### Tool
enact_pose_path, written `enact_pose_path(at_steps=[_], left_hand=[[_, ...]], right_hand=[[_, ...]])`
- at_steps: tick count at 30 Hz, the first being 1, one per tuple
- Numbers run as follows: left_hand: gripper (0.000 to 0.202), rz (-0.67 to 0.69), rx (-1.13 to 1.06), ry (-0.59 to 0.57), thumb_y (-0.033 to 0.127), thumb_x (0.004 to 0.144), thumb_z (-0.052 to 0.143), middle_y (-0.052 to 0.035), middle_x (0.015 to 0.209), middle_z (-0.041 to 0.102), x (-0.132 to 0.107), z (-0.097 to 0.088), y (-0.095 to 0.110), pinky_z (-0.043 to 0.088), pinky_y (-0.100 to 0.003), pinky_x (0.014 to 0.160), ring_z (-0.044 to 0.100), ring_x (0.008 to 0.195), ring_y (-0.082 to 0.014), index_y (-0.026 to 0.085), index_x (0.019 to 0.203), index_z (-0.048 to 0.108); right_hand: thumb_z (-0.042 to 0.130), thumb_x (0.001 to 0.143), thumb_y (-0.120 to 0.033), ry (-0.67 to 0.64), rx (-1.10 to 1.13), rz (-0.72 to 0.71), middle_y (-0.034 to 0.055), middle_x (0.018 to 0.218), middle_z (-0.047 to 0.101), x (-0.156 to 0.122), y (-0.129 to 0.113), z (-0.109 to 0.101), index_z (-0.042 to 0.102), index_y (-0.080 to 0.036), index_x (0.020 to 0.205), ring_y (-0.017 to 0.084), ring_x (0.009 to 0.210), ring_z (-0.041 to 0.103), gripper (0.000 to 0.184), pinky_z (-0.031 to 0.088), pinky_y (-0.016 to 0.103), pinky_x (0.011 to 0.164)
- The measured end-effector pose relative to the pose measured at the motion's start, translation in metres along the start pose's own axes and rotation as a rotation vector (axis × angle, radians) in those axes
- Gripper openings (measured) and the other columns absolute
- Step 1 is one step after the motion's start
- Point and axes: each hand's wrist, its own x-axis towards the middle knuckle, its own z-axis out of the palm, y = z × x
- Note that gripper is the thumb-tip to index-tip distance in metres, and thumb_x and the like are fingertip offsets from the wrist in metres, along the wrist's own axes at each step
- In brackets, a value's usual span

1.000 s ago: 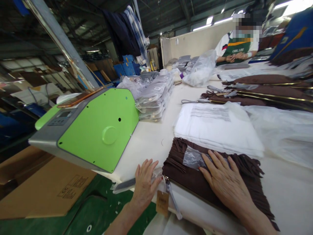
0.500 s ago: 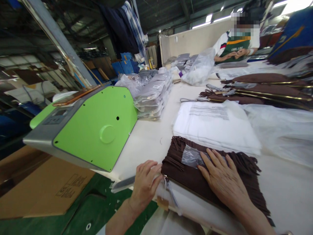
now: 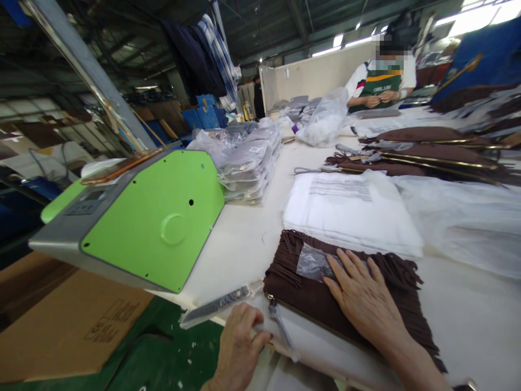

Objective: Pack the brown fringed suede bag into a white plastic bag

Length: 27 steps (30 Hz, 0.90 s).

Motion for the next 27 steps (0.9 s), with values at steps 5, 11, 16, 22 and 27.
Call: enact_pose_path(at_steps=[5,11,16,22,27], left_hand=[[0.003,-0.021,-0.056,-0.189,0.017,0.065,0.051,-0.0013,0.073,0.052,0.013,-0.018,0.004,0.035,-0.031,0.073,0.050,0.079,-0.0190,0.019,0.065,0.051],[0.010,-0.076,-0.331,-0.279,0.027,0.064,0.049,0.0013,0.063,0.049,0.020,-0.034,0.012,0.034,-0.025,0.058,0.045,0.061,-0.0130,0.019,0.060,0.046],[0.024,-0.214,-0.695,-0.310,0.036,0.069,0.059,0.0021,0.057,0.060,0.030,-0.047,0.032,0.022,-0.017,0.038,0.034,0.035,-0.0036,0.017,0.076,0.046],[0.009,-0.460,-1.232,-0.184,0.006,0.069,0.061,-0.0014,0.057,0.060,0.064,-0.030,0.073,0.027,-0.012,0.034,0.044,0.035,-0.0031,0.010,0.076,0.056],[0.015,-0.571,-1.326,-0.080,-0.002,0.075,0.051,0.0001,0.059,0.056,0.088,0.003,0.096,0.043,-0.011,0.046,0.054,0.048,-0.0042,0.012,0.070,0.053]], right_hand=[[0.044,0.087,-0.034,-0.014,0.005,0.010,0.0149,0.129,0.052,0.000,0.000,-0.002,0.055,-0.014,0.121,0.029,0.120,0.044,0.041,0.027,0.051,0.101],[0.044,0.087,-0.035,-0.020,0.018,0.026,0.0153,0.130,0.052,-0.001,-0.001,-0.001,0.055,-0.014,0.122,0.029,0.120,0.044,0.042,0.025,0.051,0.102],[0.046,0.086,-0.035,-0.032,0.027,0.039,0.0144,0.131,0.051,0.000,-0.001,-0.001,0.054,-0.016,0.123,0.029,0.121,0.044,0.042,0.026,0.051,0.102],[0.047,0.086,-0.036,-0.029,0.031,0.040,0.0141,0.132,0.050,-0.002,-0.001,0.000,0.053,-0.016,0.124,0.029,0.122,0.043,0.043,0.025,0.051,0.102],[0.046,0.087,-0.035,-0.023,0.048,0.056,0.0128,0.132,0.050,-0.001,-0.002,-0.002,0.054,-0.017,0.123,0.029,0.123,0.042,0.042,0.025,0.051,0.103]])
